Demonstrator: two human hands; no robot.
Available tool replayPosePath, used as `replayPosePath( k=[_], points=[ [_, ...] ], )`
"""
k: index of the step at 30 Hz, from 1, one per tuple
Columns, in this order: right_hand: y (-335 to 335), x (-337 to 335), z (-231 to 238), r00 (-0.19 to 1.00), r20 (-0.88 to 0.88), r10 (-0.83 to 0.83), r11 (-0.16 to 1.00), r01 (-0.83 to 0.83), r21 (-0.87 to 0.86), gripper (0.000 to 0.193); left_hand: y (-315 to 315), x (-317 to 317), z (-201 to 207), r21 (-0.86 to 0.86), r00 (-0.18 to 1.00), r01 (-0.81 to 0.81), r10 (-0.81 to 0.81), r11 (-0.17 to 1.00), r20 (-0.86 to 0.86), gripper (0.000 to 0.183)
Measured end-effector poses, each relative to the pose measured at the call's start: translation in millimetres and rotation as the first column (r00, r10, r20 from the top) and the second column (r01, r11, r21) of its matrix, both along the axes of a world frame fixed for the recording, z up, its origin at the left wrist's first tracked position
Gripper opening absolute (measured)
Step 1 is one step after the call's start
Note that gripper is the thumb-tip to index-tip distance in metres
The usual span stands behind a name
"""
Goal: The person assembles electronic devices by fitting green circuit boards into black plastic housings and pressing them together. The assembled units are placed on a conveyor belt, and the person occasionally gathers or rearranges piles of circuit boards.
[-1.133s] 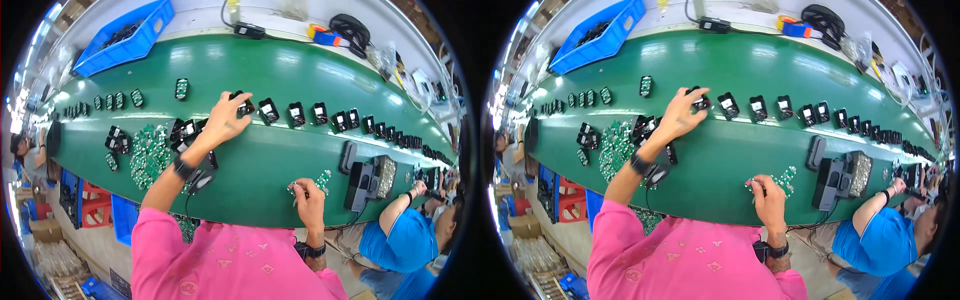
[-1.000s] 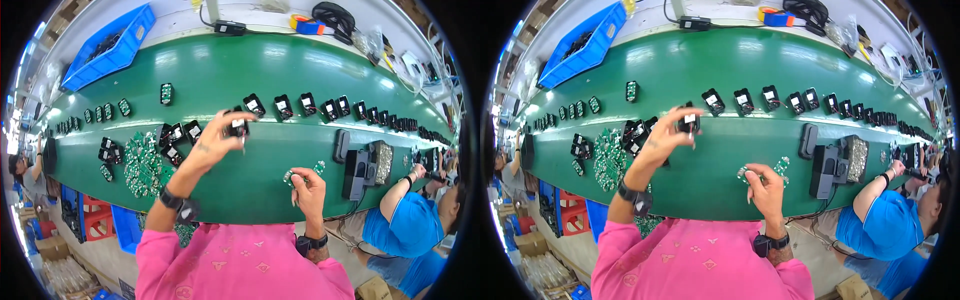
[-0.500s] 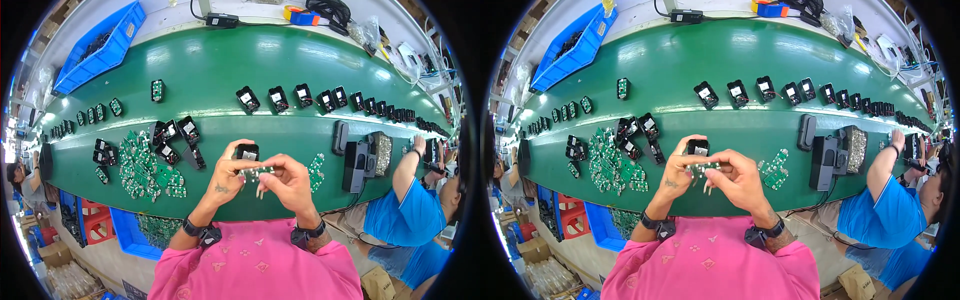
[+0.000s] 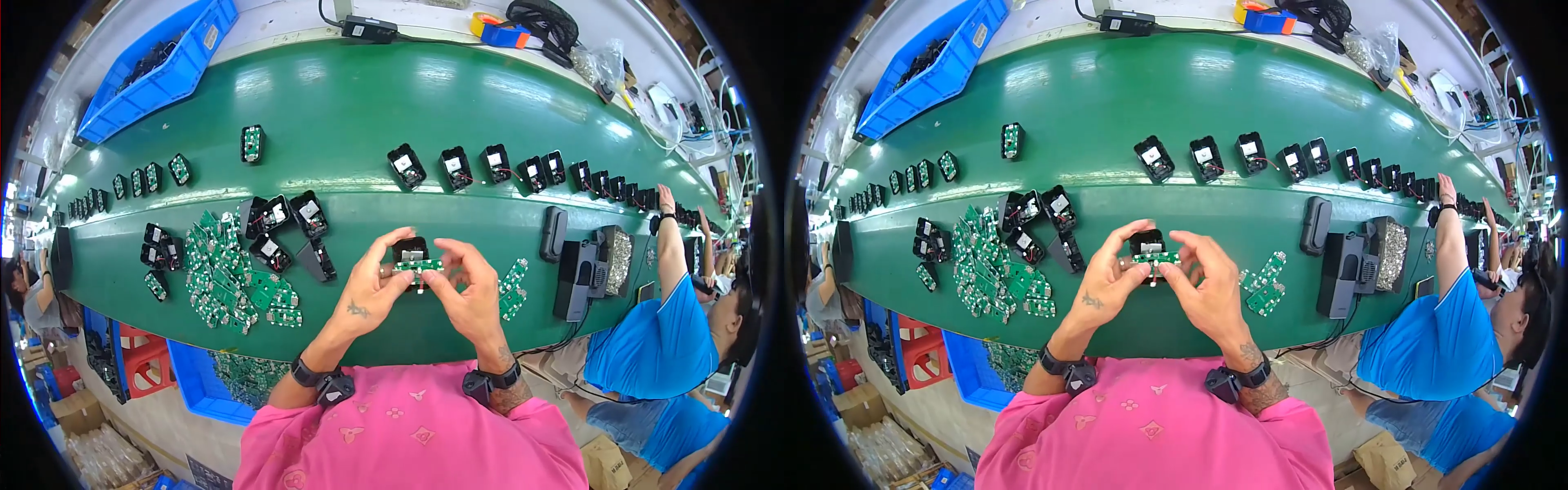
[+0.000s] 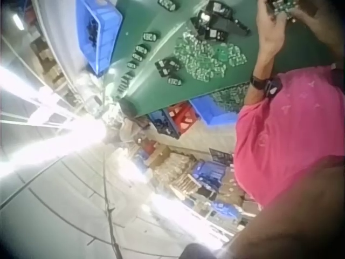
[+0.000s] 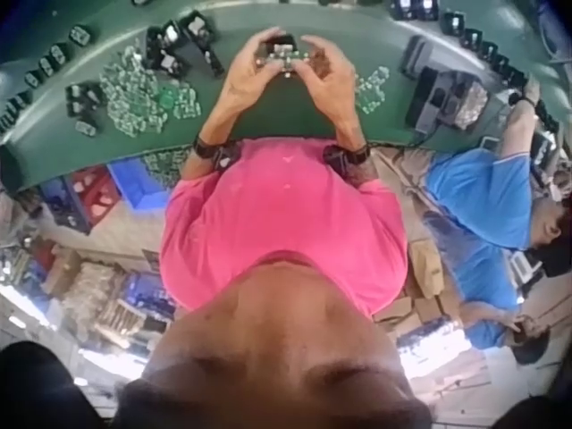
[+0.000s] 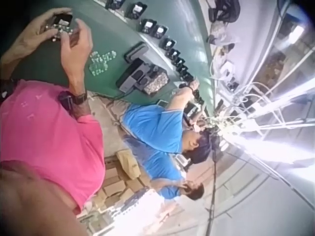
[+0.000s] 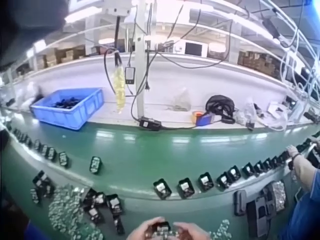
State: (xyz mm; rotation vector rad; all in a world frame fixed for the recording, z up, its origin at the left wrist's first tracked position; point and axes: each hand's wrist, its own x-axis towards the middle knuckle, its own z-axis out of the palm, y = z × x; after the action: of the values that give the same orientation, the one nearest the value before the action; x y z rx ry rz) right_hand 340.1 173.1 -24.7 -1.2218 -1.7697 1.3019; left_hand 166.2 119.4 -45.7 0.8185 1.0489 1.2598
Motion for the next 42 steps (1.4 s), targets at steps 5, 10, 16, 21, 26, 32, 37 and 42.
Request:
replayPosePath(
  k=[5, 10, 16, 21, 26, 32, 37, 42],
  points=[
    [8.6, -3.2, 3.6, 0.982, 0.119, 0.143, 0.906, -0.179, 0.383, 0.034, 0.6, -3.0, 0.7, -0.075, 0.998, -0.007, 0.012, 0.997, 0.066, 0.051],
    [13.5, -1.3, -14.5, 0.974, 0.083, 0.212, 0.839, -0.225, 0.495, 0.028, 2.6, 2.3, 1.5, -0.017, 0.997, 0.004, -0.003, 1.000, 0.073, 0.048],
    [8.0, -4.6, -12.6, 0.977, -0.016, 0.211, 0.919, -0.193, 0.343, 0.017, 2.7, 5.1, -6.6, -0.020, 0.997, -0.007, 0.009, 1.000, 0.071, 0.048],
    [2.1, -7.6, -10.0, 0.991, 0.132, 0.013, 0.837, -0.083, 0.541, 0.011, 5.5, 13.0, -8.5, -0.011, 1.000, -0.001, 0.000, 1.000, -0.022, 0.050],
    [-2.3, -15.4, 4.8, 0.961, 0.207, -0.183, 0.702, -0.019, 0.712, 0.009, 13.1, 16.8, 11.0, 0.126, 0.944, -0.180, 0.207, 0.976, -0.256, 0.052],
    [-0.5, -13.0, 7.7, 0.976, 0.176, -0.127, 0.783, -0.010, 0.622, 0.003, 18.0, 19.4, 23.0, 0.242, 0.861, -0.223, 0.307, 0.944, -0.405, 0.047],
    [2.8, -6.7, 25.0, 0.986, 0.149, 0.071, 0.930, -0.120, 0.347, 0.010, 12.1, 13.0, 26.4, 0.374, 0.764, -0.150, 0.347, 0.915, -0.544, 0.048],
    [11.1, -1.0, 41.2, 0.952, 0.236, 0.195, 0.944, -0.248, 0.219, 0.012, 7.1, 12.3, 31.1, 0.403, 0.747, -0.111, 0.344, 0.908, -0.569, 0.050]
  ],
)
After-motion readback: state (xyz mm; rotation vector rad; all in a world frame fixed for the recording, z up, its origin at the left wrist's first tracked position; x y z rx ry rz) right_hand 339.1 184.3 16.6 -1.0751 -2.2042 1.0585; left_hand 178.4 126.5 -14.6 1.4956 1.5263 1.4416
